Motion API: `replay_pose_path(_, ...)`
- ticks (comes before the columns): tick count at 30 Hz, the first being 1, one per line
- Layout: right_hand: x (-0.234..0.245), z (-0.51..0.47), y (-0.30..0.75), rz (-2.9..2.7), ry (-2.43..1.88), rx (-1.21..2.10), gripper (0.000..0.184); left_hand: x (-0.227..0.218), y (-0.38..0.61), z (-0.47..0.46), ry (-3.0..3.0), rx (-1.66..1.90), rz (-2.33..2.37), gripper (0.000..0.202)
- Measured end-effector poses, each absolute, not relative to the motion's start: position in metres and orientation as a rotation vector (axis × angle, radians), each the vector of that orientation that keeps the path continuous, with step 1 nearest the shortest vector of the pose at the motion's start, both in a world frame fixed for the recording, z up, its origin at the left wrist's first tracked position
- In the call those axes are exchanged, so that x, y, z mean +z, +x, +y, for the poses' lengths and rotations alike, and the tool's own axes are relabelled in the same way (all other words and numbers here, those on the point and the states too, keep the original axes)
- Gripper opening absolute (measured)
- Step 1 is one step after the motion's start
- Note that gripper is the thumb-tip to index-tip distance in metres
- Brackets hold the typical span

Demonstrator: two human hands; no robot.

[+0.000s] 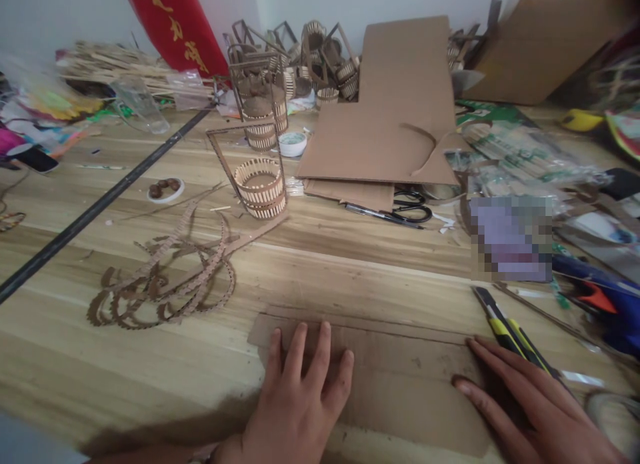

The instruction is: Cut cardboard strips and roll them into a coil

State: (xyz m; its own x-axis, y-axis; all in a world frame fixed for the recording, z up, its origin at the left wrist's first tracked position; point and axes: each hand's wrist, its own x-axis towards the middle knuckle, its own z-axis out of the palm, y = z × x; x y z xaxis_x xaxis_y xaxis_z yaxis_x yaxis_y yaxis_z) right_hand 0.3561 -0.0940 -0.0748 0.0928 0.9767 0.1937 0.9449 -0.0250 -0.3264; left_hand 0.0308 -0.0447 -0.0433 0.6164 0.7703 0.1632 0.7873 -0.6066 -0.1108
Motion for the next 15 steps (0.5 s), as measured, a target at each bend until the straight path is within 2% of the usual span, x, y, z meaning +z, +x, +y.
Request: replay_pose_path(15, -0.0728, -0.0927, 0.3547, -2.018, -1.975, 0.003, 0.048, -0.0393, 0.0304, -0.0428, -2.675, -0.056, -1.248, 0.042)
